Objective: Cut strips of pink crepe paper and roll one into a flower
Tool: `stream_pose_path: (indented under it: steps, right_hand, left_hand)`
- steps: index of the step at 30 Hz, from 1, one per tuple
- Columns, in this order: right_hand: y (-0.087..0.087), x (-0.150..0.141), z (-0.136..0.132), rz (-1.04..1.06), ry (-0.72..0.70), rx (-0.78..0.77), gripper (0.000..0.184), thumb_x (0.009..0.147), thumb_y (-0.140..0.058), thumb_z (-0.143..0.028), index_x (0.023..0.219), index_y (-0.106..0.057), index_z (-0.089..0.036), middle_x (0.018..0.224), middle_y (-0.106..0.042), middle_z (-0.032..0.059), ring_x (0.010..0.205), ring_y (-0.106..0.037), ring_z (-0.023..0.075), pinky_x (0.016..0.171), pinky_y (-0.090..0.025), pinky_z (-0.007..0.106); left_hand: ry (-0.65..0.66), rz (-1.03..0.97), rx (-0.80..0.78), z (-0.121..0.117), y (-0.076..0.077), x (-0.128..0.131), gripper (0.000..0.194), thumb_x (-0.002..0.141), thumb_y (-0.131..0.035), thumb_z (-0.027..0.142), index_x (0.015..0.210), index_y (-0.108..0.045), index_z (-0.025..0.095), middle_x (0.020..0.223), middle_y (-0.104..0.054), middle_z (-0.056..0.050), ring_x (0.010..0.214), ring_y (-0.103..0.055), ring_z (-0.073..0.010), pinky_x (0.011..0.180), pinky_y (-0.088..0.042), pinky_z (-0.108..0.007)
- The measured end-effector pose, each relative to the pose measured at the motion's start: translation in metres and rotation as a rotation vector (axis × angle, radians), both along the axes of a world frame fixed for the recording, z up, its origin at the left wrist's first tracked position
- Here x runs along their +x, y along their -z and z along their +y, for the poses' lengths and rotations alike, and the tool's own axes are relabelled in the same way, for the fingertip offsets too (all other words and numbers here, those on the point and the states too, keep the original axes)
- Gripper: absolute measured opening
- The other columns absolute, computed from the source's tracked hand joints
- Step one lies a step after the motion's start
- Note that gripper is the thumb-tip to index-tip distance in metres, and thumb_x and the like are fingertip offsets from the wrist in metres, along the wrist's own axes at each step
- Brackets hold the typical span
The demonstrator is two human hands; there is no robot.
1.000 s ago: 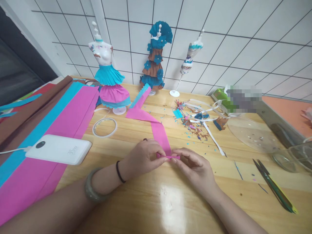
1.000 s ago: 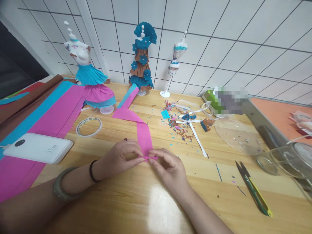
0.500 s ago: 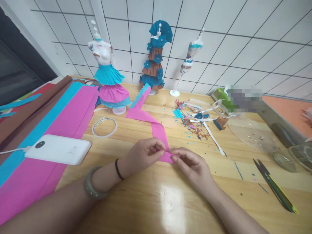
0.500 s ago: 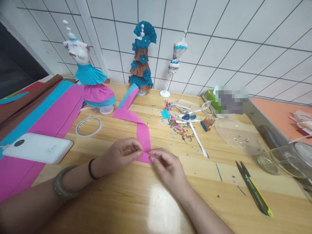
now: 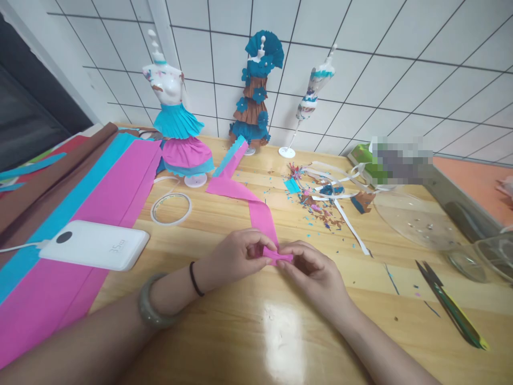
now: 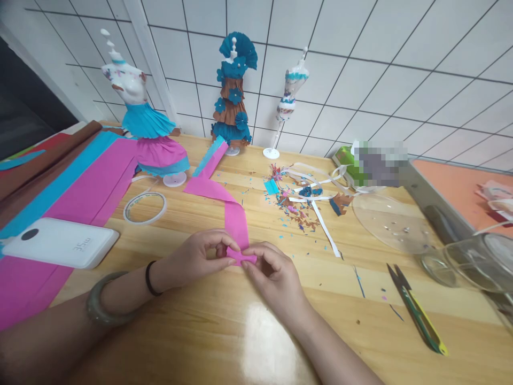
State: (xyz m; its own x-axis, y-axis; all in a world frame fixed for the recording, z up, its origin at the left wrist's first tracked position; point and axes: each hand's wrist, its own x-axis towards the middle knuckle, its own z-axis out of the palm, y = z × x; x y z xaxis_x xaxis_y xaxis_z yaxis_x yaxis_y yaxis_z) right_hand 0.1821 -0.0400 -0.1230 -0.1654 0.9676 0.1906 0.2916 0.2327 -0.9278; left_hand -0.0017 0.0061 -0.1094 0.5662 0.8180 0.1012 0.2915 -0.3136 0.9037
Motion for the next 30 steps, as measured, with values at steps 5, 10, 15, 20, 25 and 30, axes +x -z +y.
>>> stream_pose_path:
  steps: [5, 10, 15, 20, 25, 30]
  right_hand:
    - [-0.002, -0.001, 0.000, -0.043, 0.026, 0.058, 0.011, 0.079, -0.060, -0.020, 0.089, -0.065, -0.022, 0.088, -0.064, 0.0076, 0.082, -0.060, 0.0174, 0.073, -0.050, 0.032]
    - [-0.005, -0.001, 0.000, -0.079, 0.041, 0.104, 0.011, 0.080, -0.060, -0.022, 0.089, -0.065, -0.022, 0.086, -0.065, 0.0072, 0.080, -0.061, 0.0175, 0.069, -0.050, 0.031]
    - [-0.007, 0.000, 0.000, -0.125, 0.075, 0.125, 0.011, 0.080, -0.059, -0.024, 0.089, -0.066, -0.021, 0.081, -0.065, 0.0058, 0.071, -0.060, 0.0155, 0.063, -0.049, 0.028]
    - [-0.008, 0.001, 0.001, -0.144, 0.061, 0.134, 0.013, 0.082, -0.056, -0.023, 0.090, -0.067, -0.022, 0.080, -0.066, 0.0047, 0.072, -0.060, 0.0150, 0.064, -0.049, 0.027]
    - [-0.009, 0.002, 0.001, -0.137, 0.049, 0.128, 0.012, 0.083, -0.056, -0.023, 0.089, -0.067, -0.021, 0.080, -0.065, 0.0046, 0.073, -0.060, 0.0152, 0.064, -0.048, 0.026]
    - [-0.011, 0.000, 0.000, -0.120, 0.007, 0.133, 0.012, 0.083, -0.055, -0.021, 0.088, -0.066, -0.021, 0.081, -0.064, 0.0059, 0.075, -0.060, 0.0160, 0.065, -0.049, 0.028]
  left_hand:
    - [-0.017, -0.045, -0.010, 0.001, 0.002, 0.001, 0.014, 0.074, -0.057, 0.011, 0.084, -0.066, 0.014, 0.074, -0.062, -0.002, 0.065, -0.054, -0.0097, 0.059, -0.044, -0.020]
    - [-0.044, -0.078, -0.016, 0.002, 0.003, 0.001, 0.012, 0.074, -0.059, 0.014, 0.084, -0.066, 0.013, 0.074, -0.062, -0.002, 0.065, -0.054, -0.0101, 0.059, -0.044, -0.020]
    - [-0.061, -0.067, -0.009, 0.004, 0.006, 0.000, 0.012, 0.076, -0.058, 0.016, 0.083, -0.067, 0.014, 0.072, -0.061, -0.001, 0.064, -0.054, -0.0097, 0.056, -0.042, -0.019]
    - [-0.061, -0.049, 0.024, 0.004, 0.005, -0.001, 0.011, 0.078, -0.058, 0.018, 0.082, -0.068, 0.015, 0.073, -0.064, -0.002, 0.065, -0.055, -0.0107, 0.058, -0.043, -0.020]
    - [-0.050, -0.046, 0.106, 0.004, 0.000, 0.000, 0.009, 0.077, -0.061, 0.020, 0.079, -0.067, 0.013, 0.072, -0.062, -0.003, 0.066, -0.054, -0.0110, 0.061, -0.043, -0.022]
    - [-0.003, -0.019, 0.132, 0.002, -0.006, 0.001, 0.008, 0.075, -0.063, 0.020, 0.078, -0.066, 0.014, 0.071, -0.063, -0.001, 0.064, -0.052, -0.0103, 0.060, -0.042, -0.021]
